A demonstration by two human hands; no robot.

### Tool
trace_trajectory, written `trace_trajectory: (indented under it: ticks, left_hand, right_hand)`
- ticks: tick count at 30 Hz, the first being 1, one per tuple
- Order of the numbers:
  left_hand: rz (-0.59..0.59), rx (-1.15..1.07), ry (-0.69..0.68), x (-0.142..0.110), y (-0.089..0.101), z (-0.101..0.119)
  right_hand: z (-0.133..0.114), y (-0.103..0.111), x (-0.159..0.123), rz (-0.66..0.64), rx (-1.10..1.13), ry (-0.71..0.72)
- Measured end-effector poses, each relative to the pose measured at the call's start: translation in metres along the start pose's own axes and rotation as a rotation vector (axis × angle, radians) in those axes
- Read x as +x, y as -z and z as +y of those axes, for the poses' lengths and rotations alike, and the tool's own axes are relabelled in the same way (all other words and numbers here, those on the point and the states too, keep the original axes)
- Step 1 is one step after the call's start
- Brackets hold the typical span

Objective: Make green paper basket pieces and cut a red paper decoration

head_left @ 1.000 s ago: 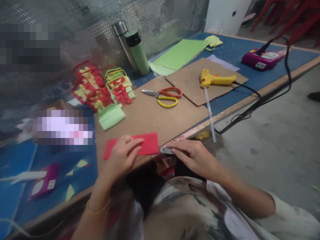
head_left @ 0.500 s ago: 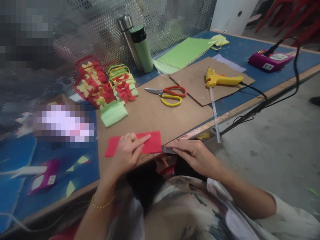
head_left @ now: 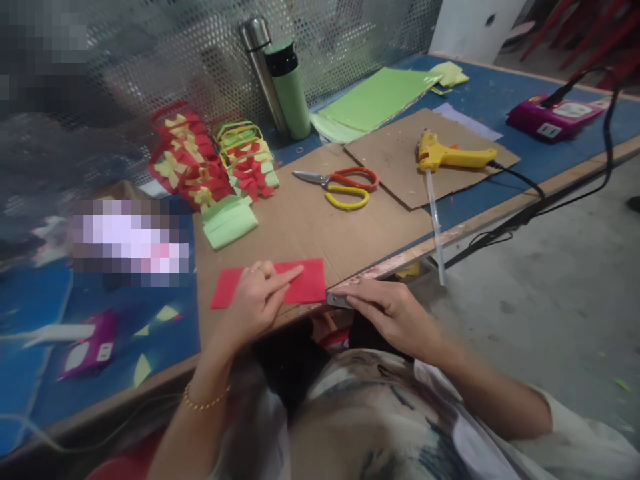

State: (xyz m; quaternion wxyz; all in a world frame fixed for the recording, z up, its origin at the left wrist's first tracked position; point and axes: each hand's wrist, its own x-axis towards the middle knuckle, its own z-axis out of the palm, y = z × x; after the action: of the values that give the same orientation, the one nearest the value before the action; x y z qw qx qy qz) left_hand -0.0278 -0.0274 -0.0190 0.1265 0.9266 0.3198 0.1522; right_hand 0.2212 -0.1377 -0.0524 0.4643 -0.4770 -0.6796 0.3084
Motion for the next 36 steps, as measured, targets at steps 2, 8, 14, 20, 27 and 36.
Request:
trace_trajectory:
  ticks: [2, 8, 14, 20, 27, 36]
  left_hand:
    - [-0.006, -0.003, 0.000, 0.000, 0.000, -0.001]
    - [-0.014, -0.006, 0.007, -0.001, -0.001, -0.001]
    - [-0.020, 0.007, 0.023, 0.000, 0.000, 0.001]
    - [-0.034, 0.013, 0.030, -0.001, -0.001, 0.000]
    - [-0.048, 0.012, 0.050, -0.001, 0.000, 0.002]
    - [-0.044, 0.004, 0.047, -0.001, -0.001, -0.001]
  right_hand:
    - [0.000, -0.003, 0.001, 0.005, -0.002, 0.000]
    - [0.000, -0.005, 0.000, -0.006, -0.008, 0.009]
    - [0.000, -0.003, -0.004, -0.010, -0.014, 0.004]
    - [-0.002, -0.011, -0.001, 0.010, 0.013, -0.031]
    - [-0.003, -0.016, -0.001, 0.033, 0.006, -0.023]
    - [-0.003, -0.016, -0.005, 0.045, 0.077, -0.057]
